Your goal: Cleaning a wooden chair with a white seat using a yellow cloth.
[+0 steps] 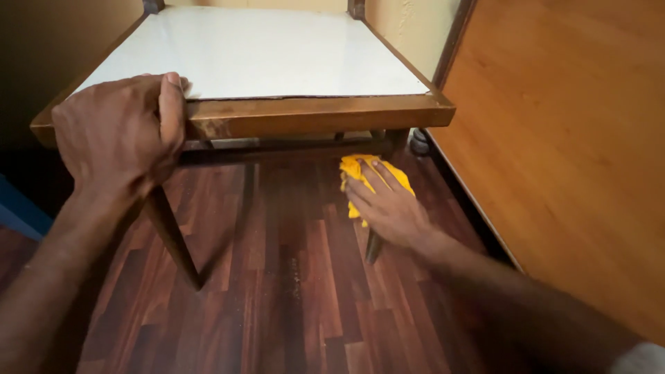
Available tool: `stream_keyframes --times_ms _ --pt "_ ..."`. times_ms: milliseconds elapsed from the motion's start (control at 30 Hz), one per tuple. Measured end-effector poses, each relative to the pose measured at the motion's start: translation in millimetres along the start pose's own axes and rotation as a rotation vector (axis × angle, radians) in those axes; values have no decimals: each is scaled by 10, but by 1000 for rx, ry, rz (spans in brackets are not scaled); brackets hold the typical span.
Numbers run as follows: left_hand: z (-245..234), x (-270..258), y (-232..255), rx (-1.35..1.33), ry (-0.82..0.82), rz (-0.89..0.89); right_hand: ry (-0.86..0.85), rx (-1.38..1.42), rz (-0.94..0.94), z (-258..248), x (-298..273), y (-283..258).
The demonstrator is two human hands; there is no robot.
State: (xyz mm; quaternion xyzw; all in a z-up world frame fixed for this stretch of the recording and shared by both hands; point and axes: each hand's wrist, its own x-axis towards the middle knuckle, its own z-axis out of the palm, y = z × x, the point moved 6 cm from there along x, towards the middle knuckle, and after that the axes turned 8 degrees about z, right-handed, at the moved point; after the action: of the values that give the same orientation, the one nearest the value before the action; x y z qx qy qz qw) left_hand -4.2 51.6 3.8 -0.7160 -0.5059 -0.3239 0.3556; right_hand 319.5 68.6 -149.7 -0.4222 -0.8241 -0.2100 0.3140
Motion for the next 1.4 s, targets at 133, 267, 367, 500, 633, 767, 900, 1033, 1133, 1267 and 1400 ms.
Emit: stream_keyframes --times_ms 133,267,367,500,633,767,900,1033,1133,1267,1400 --pt "59 46 -36 29 -71 -9 -354 -548 -202 773 -304 273" --pt "99 42 -50 80 -138 -17 -577 -587 -266 1434 -1029 114" --pt "96 39 -58 102 -194 -69 -727 -527 -240 1655 -1423 23" --pt "117 -9 -102 -1 -52 -27 -818 -497 -279 1612 -1433 133" --pt "159 -25 -111 9 -48 -3 -477 -557 -211 685 -511 -7" --pt "68 15 -39 47 -65 -27 -648 -620 -174 598 -88 202" --pt "5 6 -19 -21 -43 -29 -567 -709 -187 720 -203 226" --pt "-6 -8 -30 4 -79 -8 -540 -384 -128 1537 -1090 270" --pt "-175 34 54 -77 -51 29 -1041 -445 -140 1991 -1586 168" --pt "-196 56 57 -133 -131 -10 -1284 -84 30 1414 -1242 -155" --pt "-193 98 -22 -311 -111 -77 -1053 287 265 1365 -662 -259"
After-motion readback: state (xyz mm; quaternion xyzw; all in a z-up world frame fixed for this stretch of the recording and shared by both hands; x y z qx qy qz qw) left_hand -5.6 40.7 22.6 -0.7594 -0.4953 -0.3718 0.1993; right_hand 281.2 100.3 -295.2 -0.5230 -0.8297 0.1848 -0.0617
